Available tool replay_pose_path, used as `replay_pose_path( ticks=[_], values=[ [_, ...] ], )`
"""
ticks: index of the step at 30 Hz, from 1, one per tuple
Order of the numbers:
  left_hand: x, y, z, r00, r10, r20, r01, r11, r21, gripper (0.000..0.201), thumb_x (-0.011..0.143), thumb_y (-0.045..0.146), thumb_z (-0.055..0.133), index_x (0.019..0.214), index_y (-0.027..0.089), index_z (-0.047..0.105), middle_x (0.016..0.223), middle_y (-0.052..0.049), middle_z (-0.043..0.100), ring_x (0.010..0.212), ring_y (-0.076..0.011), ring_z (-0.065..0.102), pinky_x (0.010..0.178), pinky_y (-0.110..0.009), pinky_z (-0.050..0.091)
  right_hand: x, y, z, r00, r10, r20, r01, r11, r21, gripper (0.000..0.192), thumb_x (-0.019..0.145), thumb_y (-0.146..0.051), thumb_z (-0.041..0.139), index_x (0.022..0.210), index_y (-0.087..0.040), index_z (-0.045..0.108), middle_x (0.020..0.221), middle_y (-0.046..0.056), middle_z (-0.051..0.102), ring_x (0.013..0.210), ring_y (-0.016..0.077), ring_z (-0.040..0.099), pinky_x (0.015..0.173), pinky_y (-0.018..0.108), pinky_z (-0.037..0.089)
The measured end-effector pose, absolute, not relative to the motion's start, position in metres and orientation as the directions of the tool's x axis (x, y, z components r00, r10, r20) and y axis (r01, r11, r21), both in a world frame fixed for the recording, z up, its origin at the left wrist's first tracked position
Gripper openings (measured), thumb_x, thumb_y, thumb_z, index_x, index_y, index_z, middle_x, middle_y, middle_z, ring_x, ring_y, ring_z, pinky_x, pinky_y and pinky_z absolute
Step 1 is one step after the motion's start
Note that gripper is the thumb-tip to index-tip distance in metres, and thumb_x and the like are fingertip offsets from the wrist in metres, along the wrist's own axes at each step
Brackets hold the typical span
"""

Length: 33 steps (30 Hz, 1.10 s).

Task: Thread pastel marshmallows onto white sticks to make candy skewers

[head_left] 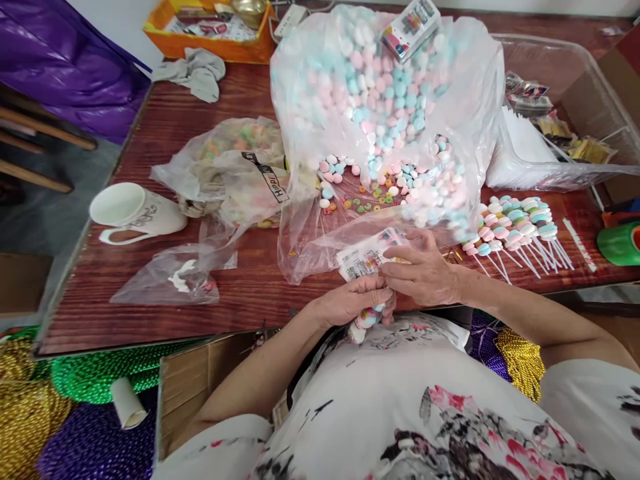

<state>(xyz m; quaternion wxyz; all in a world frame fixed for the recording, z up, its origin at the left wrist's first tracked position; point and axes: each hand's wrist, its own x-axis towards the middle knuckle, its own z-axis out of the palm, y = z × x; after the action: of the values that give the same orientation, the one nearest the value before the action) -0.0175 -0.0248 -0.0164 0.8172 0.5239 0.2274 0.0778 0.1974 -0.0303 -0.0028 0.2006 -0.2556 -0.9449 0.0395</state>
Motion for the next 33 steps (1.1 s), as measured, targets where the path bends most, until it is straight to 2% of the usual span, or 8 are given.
replay_pose_path(
  ticks=[3, 7, 10, 13, 18, 22, 26, 33],
  values=[
    [-0.014, -0.029, -0.016, 0.769, 0.601, -0.217, 0.385, -0.163, 0.909, 0.03, 0.094, 0.039, 0.041, 0.077, 0.017, 0.053, 0.077, -0.007, 0.06, 0.075, -0.0198, 0.058, 0.076, -0.037, 0.049, 0.186, -0.034, -0.011, -0.692, 0.681, 0.238, 0.635, 0.732, -0.249, 0.013, 0.08, -0.008, 0.053, 0.077, -0.018, 0.061, 0.079, 0.001, 0.068, 0.092, 0.0214, 0.055, 0.088, 0.046, 0.026],
    [-0.013, -0.034, -0.018, 0.639, 0.769, 0.001, 0.654, -0.544, 0.525, 0.024, 0.092, 0.021, 0.036, 0.084, 0.014, 0.057, 0.089, -0.014, 0.063, 0.088, -0.0252, 0.057, 0.086, -0.045, 0.044, 0.18, -0.037, -0.018, -0.547, 0.832, 0.097, 0.763, 0.543, -0.352, 0.015, 0.083, -0.01, 0.051, 0.073, -0.017, 0.06, 0.077, 0.003, 0.068, 0.085, 0.0187, 0.053, 0.075, 0.038, 0.026],
    [-0.017, -0.031, -0.02, 0.624, 0.781, -0.042, 0.592, -0.437, 0.677, 0.024, 0.092, 0.024, 0.036, 0.081, 0.016, 0.056, 0.083, -0.008, 0.061, 0.081, -0.0209, 0.056, 0.079, -0.037, 0.046, 0.184, -0.044, -0.018, -0.501, 0.808, 0.31, 0.786, 0.574, -0.227, 0.018, 0.089, -0.014, 0.05, 0.095, -0.021, 0.066, 0.101, 0.004, 0.072, 0.104, 0.0233, 0.053, 0.086, 0.044, 0.026],
    [-0.023, -0.024, -0.022, 0.677, 0.67, -0.304, 0.395, 0.018, 0.918, 0.024, 0.09, 0.033, 0.041, 0.074, 0.018, 0.051, 0.066, 0.0, 0.055, 0.061, -0.014, 0.052, 0.061, -0.027, 0.044, 0.191, -0.056, -0.021, -0.564, 0.656, 0.501, 0.732, 0.678, -0.064, 0.031, 0.092, -0.017, 0.052, 0.118, -0.032, 0.061, 0.125, 0.0, 0.067, 0.125, 0.0253, 0.045, 0.1, 0.052, 0.019],
    [-0.024, -0.019, -0.026, 0.84, 0.235, -0.49, 0.347, 0.462, 0.816, 0.033, 0.086, 0.046, 0.047, 0.067, 0.018, 0.047, 0.058, 0.002, 0.048, 0.046, -0.0104, 0.045, 0.047, -0.023, 0.036, 0.194, -0.07, -0.042, -0.622, 0.535, 0.571, 0.605, 0.792, -0.083, 0.016, 0.094, -0.02, 0.051, 0.1, -0.024, 0.065, 0.092, -0.002, 0.072, 0.107, 0.017, 0.054, 0.101, 0.049, 0.021],
    [-0.016, -0.024, -0.03, 0.788, 0.514, -0.34, 0.46, -0.125, 0.879, 0.03, 0.091, 0.042, 0.046, 0.081, 0.017, 0.059, 0.074, -0.003, 0.06, 0.067, -0.0156, 0.055, 0.063, -0.026, 0.045, 0.185, -0.078, -0.058, -0.472, 0.801, 0.369, 0.74, 0.587, -0.329, 0.01, 0.085, -0.016, 0.054, 0.084, -0.018, 0.064, 0.076, 0.0, 0.068, 0.092, 0.0181, 0.055, 0.089, 0.044, 0.026],
    [-0.01, -0.035, -0.036, 0.768, 0.64, 0.017, 0.5, -0.616, 0.609, 0.025, 0.093, 0.03, 0.045, 0.087, 0.017, 0.066, 0.079, -0.007, 0.064, 0.073, -0.0185, 0.056, 0.072, -0.031, 0.045, 0.179, -0.091, -0.06, -0.252, 0.946, 0.206, 0.767, 0.325, -0.554, 0.015, 0.089, -0.017, 0.053, 0.083, -0.019, 0.067, 0.078, 0.001, 0.07, 0.087, 0.0165, 0.055, 0.08, 0.038, 0.026],
    [-0.005, -0.033, -0.04, 0.547, 0.829, -0.117, 0.403, -0.139, 0.905, 0.018, 0.086, 0.031, 0.057, 0.076, 0.018, 0.065, 0.066, 0.0, 0.061, 0.06, -0.0117, 0.053, 0.058, -0.023, 0.043, 0.248, -0.097, -0.062, 0.244, 0.913, 0.325, 0.87, -0.058, -0.49, 0.02, 0.094, -0.024, 0.052, 0.093, -0.022, 0.071, 0.094, 0.005, 0.073, 0.089, 0.018, 0.06, 0.081, 0.034, 0.036]
  ],
)
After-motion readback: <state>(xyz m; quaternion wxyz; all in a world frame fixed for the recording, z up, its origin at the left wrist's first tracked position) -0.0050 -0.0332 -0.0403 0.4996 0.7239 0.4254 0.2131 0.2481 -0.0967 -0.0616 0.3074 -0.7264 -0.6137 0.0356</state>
